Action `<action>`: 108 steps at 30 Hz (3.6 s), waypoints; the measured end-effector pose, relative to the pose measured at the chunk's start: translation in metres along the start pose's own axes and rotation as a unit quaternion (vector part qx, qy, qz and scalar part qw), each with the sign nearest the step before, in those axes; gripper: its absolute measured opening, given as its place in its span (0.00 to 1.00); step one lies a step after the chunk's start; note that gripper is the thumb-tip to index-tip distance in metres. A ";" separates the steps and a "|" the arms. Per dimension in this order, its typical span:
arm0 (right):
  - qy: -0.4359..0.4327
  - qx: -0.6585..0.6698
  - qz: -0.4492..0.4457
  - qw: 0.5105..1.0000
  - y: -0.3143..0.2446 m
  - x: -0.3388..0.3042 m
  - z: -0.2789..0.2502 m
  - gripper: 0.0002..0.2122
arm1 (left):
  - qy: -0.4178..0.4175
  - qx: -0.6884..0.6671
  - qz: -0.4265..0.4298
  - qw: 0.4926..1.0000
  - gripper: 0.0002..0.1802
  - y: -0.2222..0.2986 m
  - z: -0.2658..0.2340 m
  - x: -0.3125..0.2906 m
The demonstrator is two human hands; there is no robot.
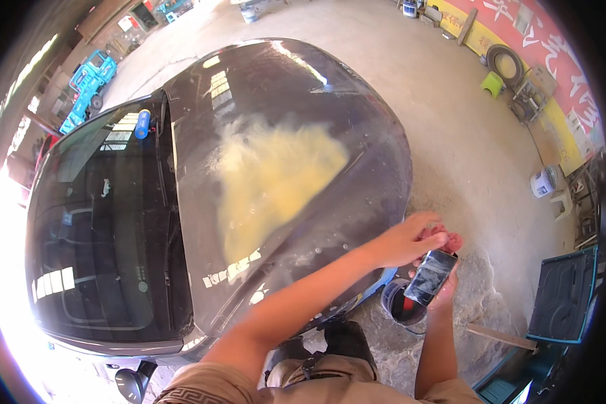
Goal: The person applies a yellow polishing compound to a car hood and rubs it in using a small black block and a pink cloth. They repeatedly wipe and buff the surface, occasionally dipping the cloth into a bucket to refresh it.
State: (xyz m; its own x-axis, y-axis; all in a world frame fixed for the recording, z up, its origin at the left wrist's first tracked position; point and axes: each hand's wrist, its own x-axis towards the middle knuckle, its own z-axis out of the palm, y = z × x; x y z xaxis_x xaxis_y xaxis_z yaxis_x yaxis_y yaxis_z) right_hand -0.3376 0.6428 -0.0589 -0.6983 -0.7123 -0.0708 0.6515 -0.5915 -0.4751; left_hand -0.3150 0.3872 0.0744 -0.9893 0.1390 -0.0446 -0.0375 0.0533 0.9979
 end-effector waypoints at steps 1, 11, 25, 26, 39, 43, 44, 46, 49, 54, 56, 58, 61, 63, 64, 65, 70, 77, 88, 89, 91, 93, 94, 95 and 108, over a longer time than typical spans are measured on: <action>-0.008 0.019 0.004 1.000 0.009 0.005 0.005 0.41 | 0.065 0.041 0.082 0.994 0.38 -0.015 -0.014 -0.020; -0.010 0.127 -0.010 0.992 0.023 0.027 -0.018 0.39 | 0.231 0.557 -0.178 0.778 0.42 -0.067 -0.183 -0.169; 0.189 0.052 -0.044 0.980 0.002 -0.058 -0.049 0.39 | 0.388 0.583 -0.259 0.665 0.43 -0.106 -0.314 -0.023; 0.215 0.059 -0.059 0.973 0.003 -0.061 -0.052 0.38 | 0.349 0.593 -0.229 0.688 0.43 -0.106 -0.294 -0.017; 0.244 0.030 -0.050 0.968 0.018 -0.068 -0.068 0.38 | 0.159 0.629 -0.134 0.749 0.39 -0.096 -0.284 0.015; 0.256 0.053 -0.080 0.962 0.024 -0.080 -0.067 0.40 | 0.282 0.615 -0.207 0.707 0.40 -0.092 -0.315 0.097; 0.191 0.052 -0.062 0.978 0.020 -0.088 -0.073 0.41 | 0.299 0.612 -0.203 0.703 0.40 -0.099 -0.319 0.104; 0.207 0.050 -0.077 0.974 0.028 -0.092 -0.080 0.41 | 0.331 0.607 -0.199 0.695 0.41 -0.108 -0.318 0.109; 0.210 0.032 -0.078 0.974 0.025 -0.095 -0.081 0.39 | 0.250 0.633 -0.137 0.720 0.41 -0.117 -0.282 0.103; 0.219 0.042 -0.070 0.972 0.022 -0.075 -0.054 0.38 | 0.147 0.646 -0.046 0.748 0.39 -0.100 -0.192 0.057; 0.217 0.052 -0.068 0.972 0.027 -0.064 -0.054 0.39 | 0.139 0.654 -0.020 0.743 0.39 -0.093 -0.169 0.032; 0.168 0.067 -0.046 0.982 0.031 -0.054 -0.050 0.39 | 0.111 0.672 -0.015 0.732 0.40 -0.085 -0.152 0.005; 0.143 0.090 -0.025 0.985 0.031 -0.053 -0.054 0.39 | 0.096 0.653 -0.031 0.750 0.41 -0.077 -0.131 -0.048; 0.137 0.107 -0.035 0.984 0.031 -0.049 -0.052 0.39 | 0.103 0.639 -0.056 0.761 0.42 -0.073 -0.127 -0.085; 0.129 0.107 -0.048 0.985 0.032 -0.047 -0.053 0.38 | 0.111 0.637 -0.079 0.759 0.42 -0.067 -0.125 -0.107; 0.129 0.104 -0.047 0.985 0.036 -0.046 -0.055 0.38 | 0.118 0.634 -0.104 0.757 0.42 -0.064 -0.124 -0.131; 0.161 0.095 -0.045 0.981 0.029 -0.050 -0.067 0.37 | 0.202 0.599 -0.179 0.754 0.42 -0.068 -0.119 -0.228; 0.148 0.090 -0.059 0.983 0.016 -0.064 -0.073 0.34 | 0.285 0.557 -0.232 0.745 0.41 -0.087 -0.200 -0.202; 0.160 0.060 -0.079 0.982 0.013 -0.120 -0.065 0.37 | 0.342 0.599 -0.242 0.682 0.43 -0.114 -0.246 -0.093; 0.149 0.050 -0.072 0.985 0.016 -0.123 -0.066 0.36 | 0.331 0.595 -0.220 0.698 0.42 -0.117 -0.232 -0.098; 0.175 0.045 -0.071 0.981 0.020 -0.129 -0.063 0.35 | 0.311 0.586 -0.175 0.727 0.42 -0.120 -0.204 -0.109; 0.177 0.045 -0.057 0.982 0.029 -0.132 -0.057 0.34 | 0.309 0.588 -0.157 0.731 0.42 -0.118 -0.181 -0.132; 0.167 0.041 -0.051 0.984 0.032 -0.133 -0.053 0.34 | 0.310 0.587 -0.143 0.734 0.42 -0.115 -0.169 -0.141; 0.157 0.037 -0.046 0.986 0.035 -0.135 -0.050 0.34 | 0.308 0.592 -0.130 0.733 0.42 -0.113 -0.156 -0.153; 0.121 0.010 -0.046 0.991 0.054 -0.239 -0.036 0.34 | 0.294 0.550 -0.149 0.768 0.39 -0.111 -0.118 -0.318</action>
State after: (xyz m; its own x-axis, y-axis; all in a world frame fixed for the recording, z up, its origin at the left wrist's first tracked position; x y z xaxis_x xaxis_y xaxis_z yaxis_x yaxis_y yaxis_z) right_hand -0.1467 0.7947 -0.0991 -0.8037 -0.5450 -0.2388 0.5866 -0.6587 -0.4711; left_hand -0.0125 0.2203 -0.0168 -0.8653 -0.4934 0.0888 -0.4514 0.8438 0.2902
